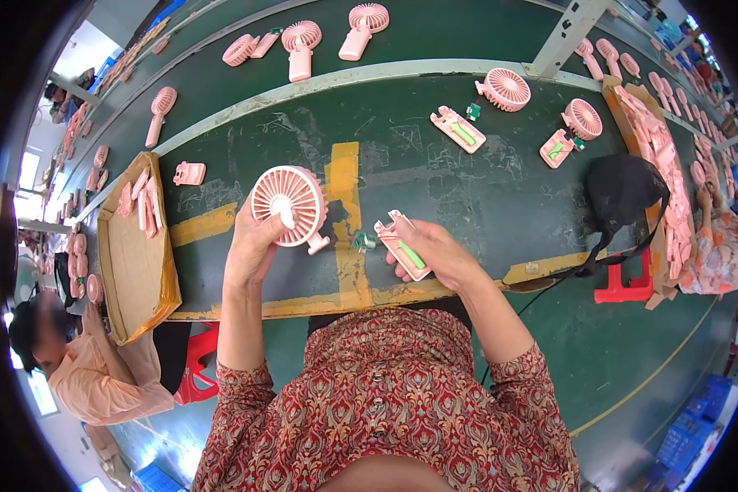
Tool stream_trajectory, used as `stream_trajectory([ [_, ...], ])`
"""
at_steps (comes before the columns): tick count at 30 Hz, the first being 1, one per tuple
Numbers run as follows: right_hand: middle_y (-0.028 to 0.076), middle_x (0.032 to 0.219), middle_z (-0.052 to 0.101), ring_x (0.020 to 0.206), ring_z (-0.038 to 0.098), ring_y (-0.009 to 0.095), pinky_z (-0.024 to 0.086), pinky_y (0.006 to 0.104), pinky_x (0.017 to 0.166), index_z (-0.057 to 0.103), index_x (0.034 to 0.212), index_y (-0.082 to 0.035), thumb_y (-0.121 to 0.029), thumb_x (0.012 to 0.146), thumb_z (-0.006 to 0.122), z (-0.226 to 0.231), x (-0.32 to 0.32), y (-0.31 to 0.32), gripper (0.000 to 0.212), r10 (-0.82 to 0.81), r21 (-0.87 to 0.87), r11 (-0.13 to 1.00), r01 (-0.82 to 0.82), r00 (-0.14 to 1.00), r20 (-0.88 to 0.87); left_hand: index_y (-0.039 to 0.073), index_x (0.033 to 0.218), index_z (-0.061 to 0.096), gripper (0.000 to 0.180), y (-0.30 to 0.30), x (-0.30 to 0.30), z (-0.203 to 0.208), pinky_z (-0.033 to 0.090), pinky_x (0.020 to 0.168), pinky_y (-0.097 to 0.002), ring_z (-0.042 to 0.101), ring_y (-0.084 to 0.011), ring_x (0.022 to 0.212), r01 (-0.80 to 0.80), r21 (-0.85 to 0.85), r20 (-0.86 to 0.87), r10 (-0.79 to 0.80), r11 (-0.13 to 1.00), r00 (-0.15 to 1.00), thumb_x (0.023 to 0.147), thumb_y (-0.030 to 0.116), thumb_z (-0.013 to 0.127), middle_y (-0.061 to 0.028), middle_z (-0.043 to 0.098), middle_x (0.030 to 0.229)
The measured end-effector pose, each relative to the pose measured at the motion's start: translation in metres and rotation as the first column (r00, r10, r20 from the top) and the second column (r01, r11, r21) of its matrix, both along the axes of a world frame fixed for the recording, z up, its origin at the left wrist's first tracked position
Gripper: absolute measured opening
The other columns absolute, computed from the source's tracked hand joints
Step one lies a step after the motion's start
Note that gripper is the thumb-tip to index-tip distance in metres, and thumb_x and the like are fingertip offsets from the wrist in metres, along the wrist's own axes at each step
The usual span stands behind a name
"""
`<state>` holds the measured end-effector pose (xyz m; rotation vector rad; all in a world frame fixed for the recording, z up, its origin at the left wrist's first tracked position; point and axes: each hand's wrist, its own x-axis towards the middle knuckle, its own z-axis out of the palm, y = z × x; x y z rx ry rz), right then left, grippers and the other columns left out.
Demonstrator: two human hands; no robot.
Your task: The person assembles portable electric fans by attaching the fan head to the handle base, snapping the plastic casing shut, testing the fan by pressing its power button, and placing the assembled fans onto the conveyor belt.
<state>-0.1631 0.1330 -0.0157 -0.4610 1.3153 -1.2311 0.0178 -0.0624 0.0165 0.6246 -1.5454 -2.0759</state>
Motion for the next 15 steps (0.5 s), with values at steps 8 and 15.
stream_trajectory([
  [8, 0.005, 0.082, 0.062, 0.068, 0.062, 0.011, 0.052, 0.0223, 0.059, 0.058, 0.106, -0.005, -0.033, 0.090, 0.059, -0.002, 0.023, -0.005, 0.033, 0.023, 0.036, 0.999, -0.026, 0.995, 0.093, -0.004, 0.127, 0.041, 0.075, 0.036, -0.025, 0.009, 0.046, 0.090, -0.0302, 0.057, -0.0152, 0.100, -0.070, -0.100, 0.035, 0.073, 0.993, 0.997, 0.068, 0.019, 0.081, -0.0105, 0.059, 0.111],
  [15, 0.007, 0.089, 0.063, 0.079, 0.064, 0.014, 0.054, 0.0258, 0.069, 0.055, 0.111, -0.004, -0.023, 0.093, 0.055, 0.008, 0.038, 0.001, 0.027, 0.007, -0.002, 1.000, -0.007, 0.985, 0.173, -0.004, 0.125, 0.042, 0.073, 0.041, -0.032, -0.008, 0.047, 0.088, -0.0297, 0.058, -0.0151, 0.099, -0.074, -0.077, 0.096, 0.081, 0.994, 0.992, 0.069, 0.023, 0.080, -0.0107, 0.059, 0.111],
])
